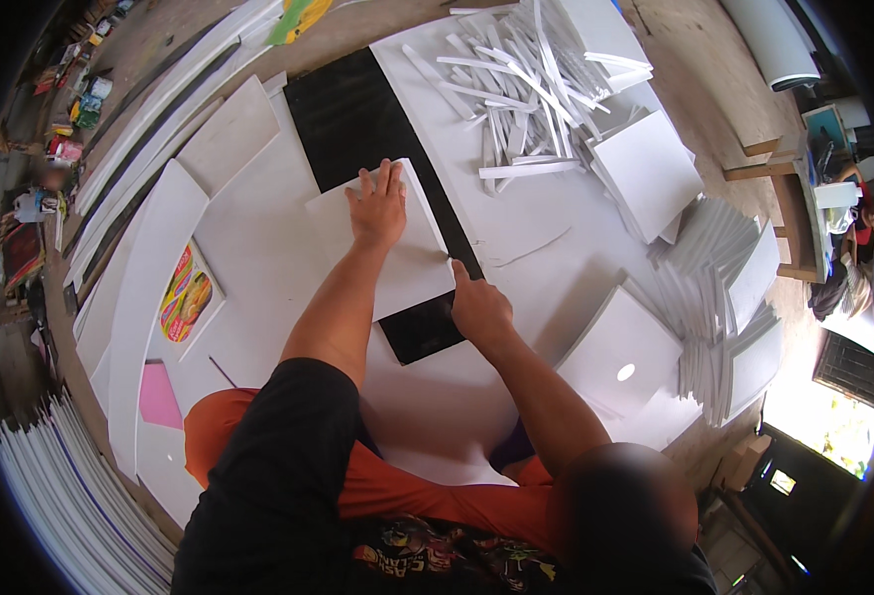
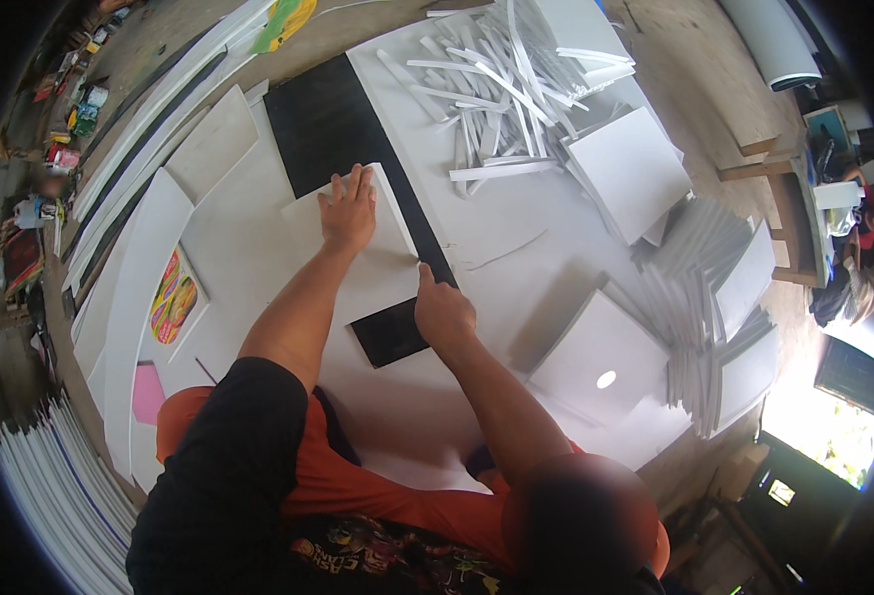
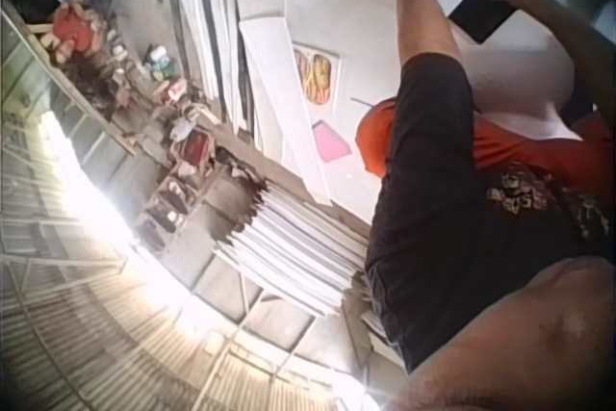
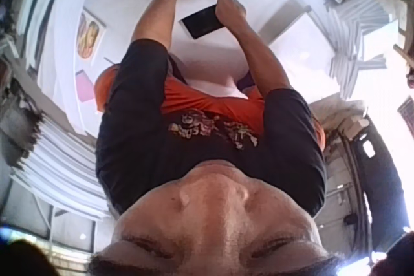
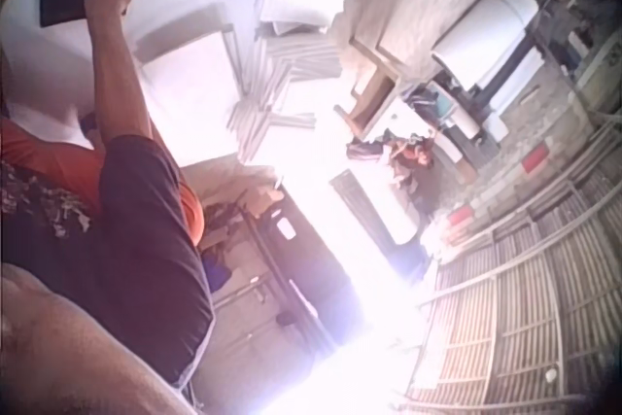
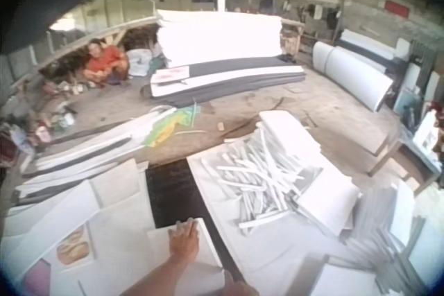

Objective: The person sits on the floor and repeatedly cuts white rectangular sheets of paper into smaller pieces using a red utility knife. They place each cut sheet onto a growing pile to the right.

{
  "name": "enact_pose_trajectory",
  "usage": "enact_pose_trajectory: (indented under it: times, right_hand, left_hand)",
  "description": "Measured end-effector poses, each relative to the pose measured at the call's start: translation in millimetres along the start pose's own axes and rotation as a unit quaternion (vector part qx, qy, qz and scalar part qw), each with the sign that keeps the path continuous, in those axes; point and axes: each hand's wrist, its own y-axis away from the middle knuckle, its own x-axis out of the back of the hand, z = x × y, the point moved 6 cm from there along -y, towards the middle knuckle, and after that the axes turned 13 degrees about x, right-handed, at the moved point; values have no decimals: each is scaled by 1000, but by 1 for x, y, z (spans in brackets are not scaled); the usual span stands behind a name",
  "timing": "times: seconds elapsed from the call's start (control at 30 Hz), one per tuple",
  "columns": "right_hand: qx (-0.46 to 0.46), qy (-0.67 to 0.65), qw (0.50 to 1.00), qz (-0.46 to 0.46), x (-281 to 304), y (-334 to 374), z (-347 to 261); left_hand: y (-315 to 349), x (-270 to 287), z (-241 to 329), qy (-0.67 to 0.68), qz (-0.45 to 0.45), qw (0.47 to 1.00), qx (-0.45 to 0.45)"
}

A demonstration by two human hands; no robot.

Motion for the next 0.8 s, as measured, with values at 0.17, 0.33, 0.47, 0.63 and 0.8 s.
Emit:
enact_pose_trajectory:
  times: [0.17, 0.33, 0.47, 0.63, 0.8]
  right_hand:
    - [-18, -6, 1000, -10, -10, 24, 9]
    - [7, -15, 999, 30, 13, 40, 34]
    - [7, -138, 973, 182, 36, 23, 70]
    - [44, -287, 914, 284, 45, -10, 77]
    - [76, -377, 867, 315, 73, -37, 37]
  left_hand:
    - [1, -2, -2, 21, 25, 999, -11]
    - [-8, 7, -12, 106, 80, 991, -10]
    - [-2, 16, -17, 156, 116, 981, 8]
    - [10, 22, -19, 259, 115, 959, -4]
    - [37, 64, -3, 337, 69, 938, -34]
